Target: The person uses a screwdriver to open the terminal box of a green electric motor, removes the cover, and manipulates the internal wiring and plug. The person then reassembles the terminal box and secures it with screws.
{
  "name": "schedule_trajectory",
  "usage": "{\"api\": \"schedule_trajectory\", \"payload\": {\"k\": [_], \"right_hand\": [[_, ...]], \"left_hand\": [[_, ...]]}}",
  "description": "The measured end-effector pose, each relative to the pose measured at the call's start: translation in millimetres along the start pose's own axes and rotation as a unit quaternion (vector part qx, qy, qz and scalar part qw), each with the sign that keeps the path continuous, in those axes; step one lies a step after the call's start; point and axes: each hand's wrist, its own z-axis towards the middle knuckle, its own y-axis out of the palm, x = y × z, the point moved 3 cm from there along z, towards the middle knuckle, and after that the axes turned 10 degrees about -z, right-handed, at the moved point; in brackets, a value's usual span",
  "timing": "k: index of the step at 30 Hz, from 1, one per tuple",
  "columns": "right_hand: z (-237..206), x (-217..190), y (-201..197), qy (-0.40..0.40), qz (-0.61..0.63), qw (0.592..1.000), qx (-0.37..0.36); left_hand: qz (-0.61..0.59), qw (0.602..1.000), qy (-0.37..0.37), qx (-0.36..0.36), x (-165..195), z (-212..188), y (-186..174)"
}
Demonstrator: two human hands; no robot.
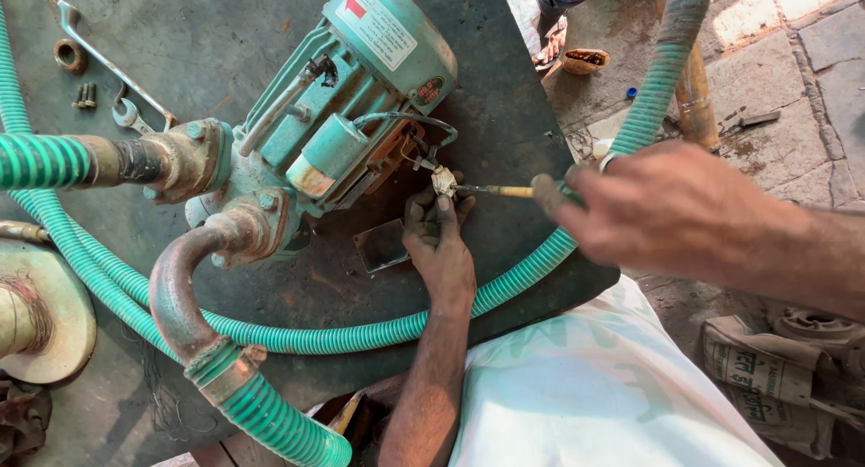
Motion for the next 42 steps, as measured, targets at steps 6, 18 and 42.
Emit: {"api": "schedule_trajectory", "payload": {"k": [6, 18, 42], "right_hand": [[-9, -7, -10, -0.044, -0.158, 0.973, 0.165], [-9, -23, -26, 0.008, -0.152, 0.974, 0.17], [-15, -21, -20, 0.06, -0.11, 0.974, 0.186]], "left_hand": [[-0.035, 0.999, -0.014, -0.016, 1, -4, -3], [-0.111, 0.992, -0.037, -0.046, -4, -2, -11], [-0.113, 0.991, -0.044, -0.048, -6, -4, -15]]}}
